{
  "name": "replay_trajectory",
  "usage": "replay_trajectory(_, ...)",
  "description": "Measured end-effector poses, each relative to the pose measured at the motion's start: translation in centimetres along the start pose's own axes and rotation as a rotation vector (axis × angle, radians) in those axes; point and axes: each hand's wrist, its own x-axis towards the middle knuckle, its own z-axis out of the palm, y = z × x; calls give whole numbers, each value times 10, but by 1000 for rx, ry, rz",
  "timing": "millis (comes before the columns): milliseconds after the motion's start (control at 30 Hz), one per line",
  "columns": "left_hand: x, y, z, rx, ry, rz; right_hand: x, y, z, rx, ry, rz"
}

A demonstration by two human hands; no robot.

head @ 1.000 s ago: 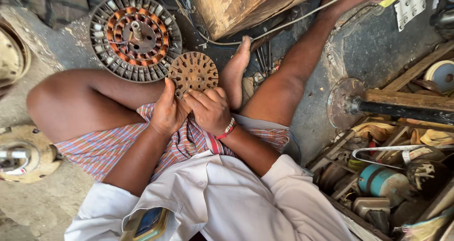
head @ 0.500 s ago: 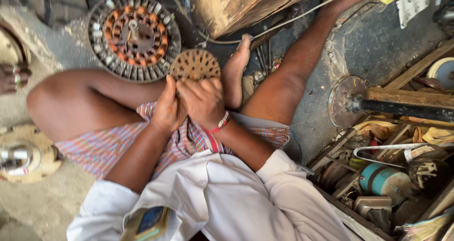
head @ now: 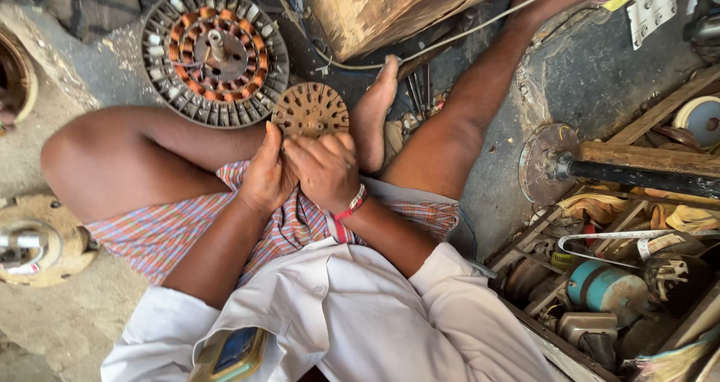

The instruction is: The person sits on the ground holding a perforated circular metal disc and presses small metal pieces into its holes one at a time, working around the disc while a wound motor stator sits nearby. The clip starts and ends mid-assembly with the disc still in their lap.

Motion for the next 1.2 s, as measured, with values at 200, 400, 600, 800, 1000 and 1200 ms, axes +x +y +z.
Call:
replay_trajectory(200, 3, 0, 4, 44, 46, 21, 12, 3, 3, -2, 51, 72)
replay_trajectory(400, -2, 7, 7, 83, 49, 6, -1, 23, -21, 214, 76, 102)
replay_trajectory(600, 3, 2, 6, 129, 26, -37, 10, 48, -27, 194, 99, 219)
replay_trajectory(800, 2, 0, 2, 146, 86, 9, 13, 29, -8, 81, 44, 93)
replay_trajectory(1000, 3, -2, 2, 149, 75, 14, 15, 30, -10, -17, 32, 140)
replay_trajectory(1200, 5, -1, 5, 154, 75, 33, 20, 19, -9, 8, 62, 114)
